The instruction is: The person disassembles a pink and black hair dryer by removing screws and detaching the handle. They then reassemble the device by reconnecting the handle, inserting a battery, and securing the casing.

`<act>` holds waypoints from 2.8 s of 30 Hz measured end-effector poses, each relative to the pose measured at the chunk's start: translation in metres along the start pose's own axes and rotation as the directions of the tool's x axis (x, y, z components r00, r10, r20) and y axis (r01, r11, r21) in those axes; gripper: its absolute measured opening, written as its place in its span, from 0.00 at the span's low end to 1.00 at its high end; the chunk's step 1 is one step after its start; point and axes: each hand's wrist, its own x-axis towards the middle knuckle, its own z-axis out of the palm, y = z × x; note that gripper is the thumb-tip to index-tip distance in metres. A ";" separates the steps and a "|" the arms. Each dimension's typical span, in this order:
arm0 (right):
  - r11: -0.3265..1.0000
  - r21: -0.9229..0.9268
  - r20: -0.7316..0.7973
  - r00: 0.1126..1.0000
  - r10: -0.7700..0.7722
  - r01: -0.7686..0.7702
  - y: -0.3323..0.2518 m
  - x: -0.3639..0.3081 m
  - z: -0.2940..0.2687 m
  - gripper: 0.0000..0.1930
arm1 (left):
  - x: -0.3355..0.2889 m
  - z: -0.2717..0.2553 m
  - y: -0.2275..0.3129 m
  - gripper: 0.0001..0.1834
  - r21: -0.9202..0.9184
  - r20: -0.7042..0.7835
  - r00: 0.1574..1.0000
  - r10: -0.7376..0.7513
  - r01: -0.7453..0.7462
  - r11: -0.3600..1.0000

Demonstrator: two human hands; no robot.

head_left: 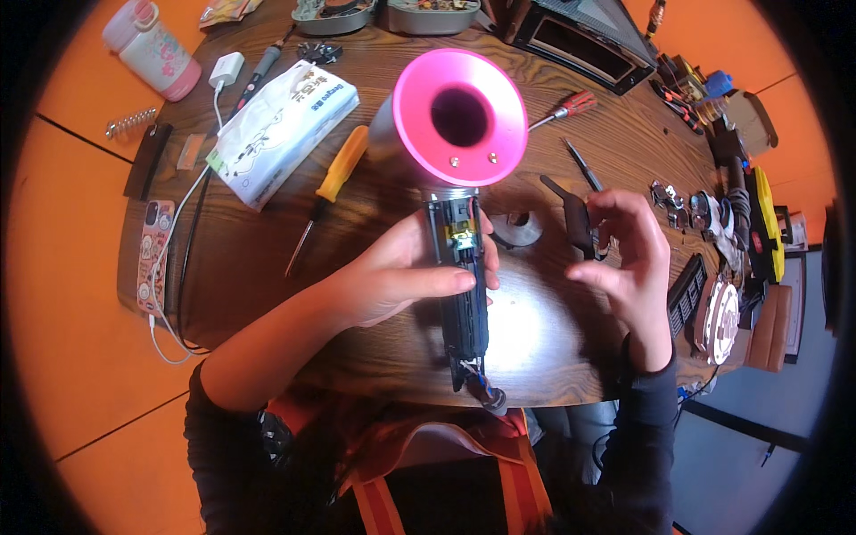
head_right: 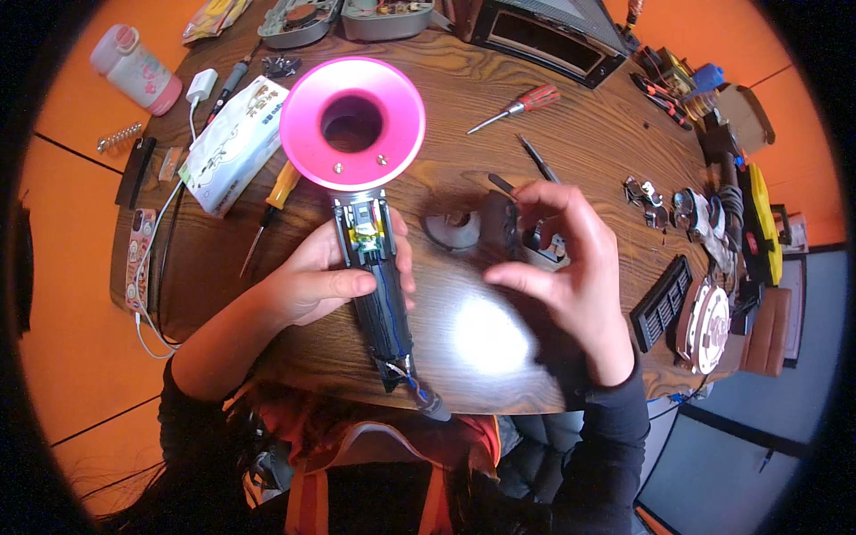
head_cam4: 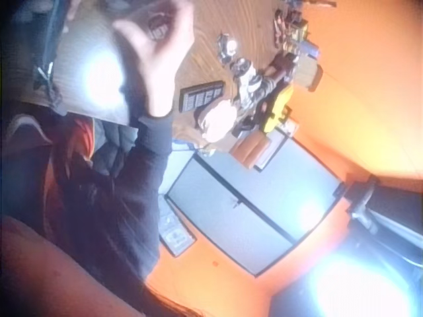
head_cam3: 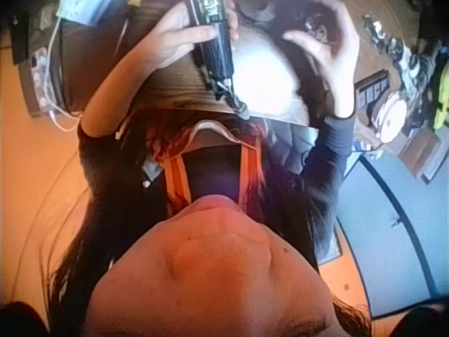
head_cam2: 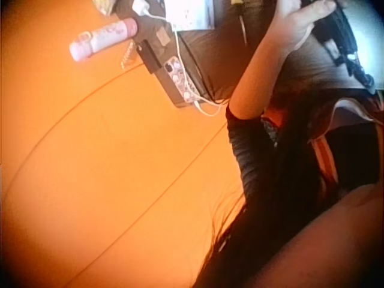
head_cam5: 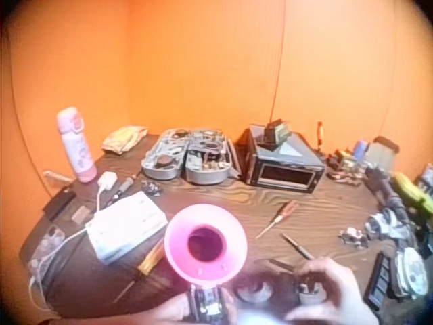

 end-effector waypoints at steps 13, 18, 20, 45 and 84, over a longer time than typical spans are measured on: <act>0.888 -0.050 0.057 0.889 -0.455 0.458 -0.034 0.018 0.047 0.21 | -0.007 0.008 0.006 0.47 0.203 0.019 0.995 -0.101 0.095 0.974; 0.888 -0.033 0.109 0.885 -0.452 0.458 -0.030 0.019 0.047 0.22 | -0.007 0.007 0.006 0.47 0.171 0.085 0.994 -0.076 0.060 0.983; 0.884 0.001 0.120 0.877 -0.465 0.468 -0.027 0.019 0.048 0.24 | -0.007 0.008 0.006 0.45 0.116 0.117 0.991 -0.056 0.043 0.992; 0.868 -0.141 0.130 0.878 -0.460 0.476 -0.032 0.005 0.047 0.15 | -0.007 0.008 0.004 0.37 0.197 0.123 0.992 -0.040 0.015 0.980; 0.810 -0.348 -0.113 0.837 -0.535 0.471 -0.052 0.017 0.053 0.10 | -0.001 0.001 -0.013 0.20 -0.067 0.175 0.978 0.117 -0.107 0.992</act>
